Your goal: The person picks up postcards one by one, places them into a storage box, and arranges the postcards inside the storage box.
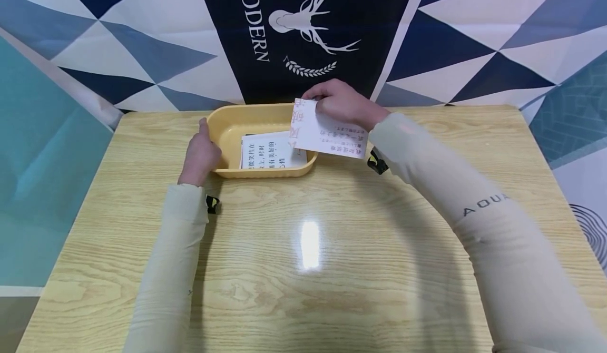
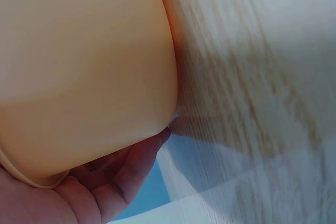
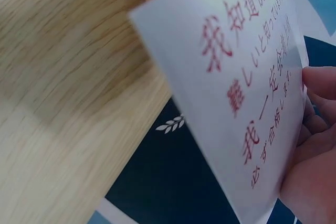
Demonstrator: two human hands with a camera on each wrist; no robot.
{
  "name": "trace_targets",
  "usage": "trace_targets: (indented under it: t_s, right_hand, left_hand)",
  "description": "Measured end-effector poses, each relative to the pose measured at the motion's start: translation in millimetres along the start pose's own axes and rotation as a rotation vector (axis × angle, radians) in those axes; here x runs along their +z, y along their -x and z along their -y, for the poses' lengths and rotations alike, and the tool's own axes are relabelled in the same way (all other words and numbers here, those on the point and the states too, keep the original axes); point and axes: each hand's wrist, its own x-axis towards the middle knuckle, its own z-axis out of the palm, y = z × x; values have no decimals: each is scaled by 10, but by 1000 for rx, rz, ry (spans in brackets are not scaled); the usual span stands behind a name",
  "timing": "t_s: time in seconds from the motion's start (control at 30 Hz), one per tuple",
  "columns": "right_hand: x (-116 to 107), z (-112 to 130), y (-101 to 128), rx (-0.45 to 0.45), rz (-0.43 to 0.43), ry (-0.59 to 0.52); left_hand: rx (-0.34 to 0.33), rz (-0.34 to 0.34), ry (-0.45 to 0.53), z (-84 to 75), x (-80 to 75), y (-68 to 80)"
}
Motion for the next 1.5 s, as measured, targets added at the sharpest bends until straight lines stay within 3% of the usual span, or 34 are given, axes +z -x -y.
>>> trace_targets:
  t_s: [0.83, 1.5]
  right_hand:
    - [310, 400, -303, -28, 52, 16]
    - [551, 586, -566, -48, 47, 61]
  left_hand:
    - [29, -6, -8, 25, -13, -9]
    - [9, 5, 5, 25, -14, -22]
